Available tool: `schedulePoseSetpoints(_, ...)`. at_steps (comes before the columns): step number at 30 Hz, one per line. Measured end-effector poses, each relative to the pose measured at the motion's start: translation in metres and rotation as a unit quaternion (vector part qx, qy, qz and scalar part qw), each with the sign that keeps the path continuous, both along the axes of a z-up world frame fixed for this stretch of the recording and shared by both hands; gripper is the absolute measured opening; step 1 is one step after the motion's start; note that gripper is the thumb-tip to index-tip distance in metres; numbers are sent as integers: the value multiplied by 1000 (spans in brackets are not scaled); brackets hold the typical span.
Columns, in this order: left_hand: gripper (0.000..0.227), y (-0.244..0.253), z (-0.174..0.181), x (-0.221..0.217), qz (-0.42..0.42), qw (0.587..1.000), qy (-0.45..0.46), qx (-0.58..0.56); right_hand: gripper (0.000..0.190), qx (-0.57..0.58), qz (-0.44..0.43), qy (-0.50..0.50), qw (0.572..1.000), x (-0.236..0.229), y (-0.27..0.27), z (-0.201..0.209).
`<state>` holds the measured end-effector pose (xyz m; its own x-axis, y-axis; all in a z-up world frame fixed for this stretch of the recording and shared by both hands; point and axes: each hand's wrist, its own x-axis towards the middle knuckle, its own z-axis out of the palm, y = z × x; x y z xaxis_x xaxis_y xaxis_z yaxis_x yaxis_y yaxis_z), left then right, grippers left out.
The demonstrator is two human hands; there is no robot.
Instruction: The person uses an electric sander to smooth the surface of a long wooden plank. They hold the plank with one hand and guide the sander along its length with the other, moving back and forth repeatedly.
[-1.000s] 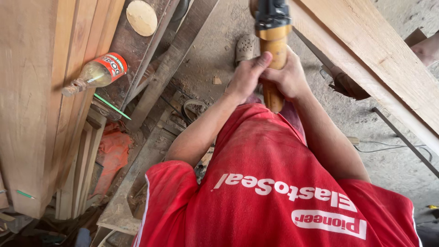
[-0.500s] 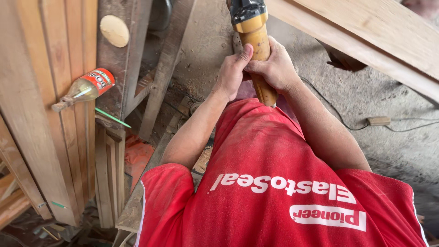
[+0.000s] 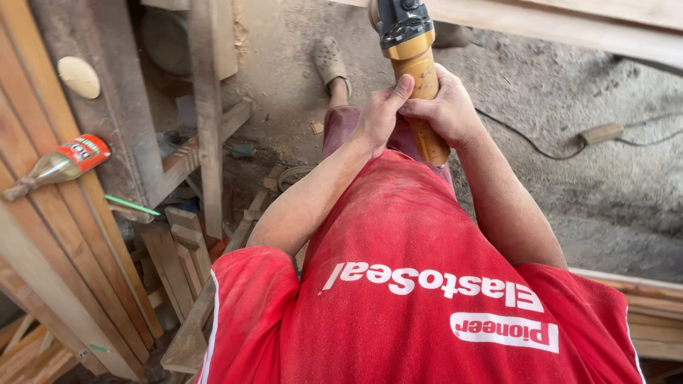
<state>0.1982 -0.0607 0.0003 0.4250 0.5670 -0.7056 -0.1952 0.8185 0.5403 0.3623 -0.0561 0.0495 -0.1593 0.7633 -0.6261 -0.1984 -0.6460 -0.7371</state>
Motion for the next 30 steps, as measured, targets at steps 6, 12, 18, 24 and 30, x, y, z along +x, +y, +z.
schedulePoseSetpoints(6, 79, -30, -15, 89, -110, 993, 5, 35, 45, -34, -52, -89, 994, 76, -61, -3)
schedulePoseSetpoints(12, 89, -29, -22, 101, -259, 945, 117, 163, 36, -12, -134, -57, 989, 77, -89, -19)
schedulePoseSetpoints(18, 85, 2, -16, -14, -177, 965, 132, 138, 40, 17, -54, -28, 998, -26, -34, -24)
schedulePoseSetpoints(24, 89, 49, -9, -157, 24, 996, 56, 71, 42, 42, 118, -36, 991, -165, 68, -12)
schedulePoseSetpoints(30, 92, 93, -4, -268, 94, 990, 80, 68, 49, 53, 220, -46, 973, -268, 141, -7)
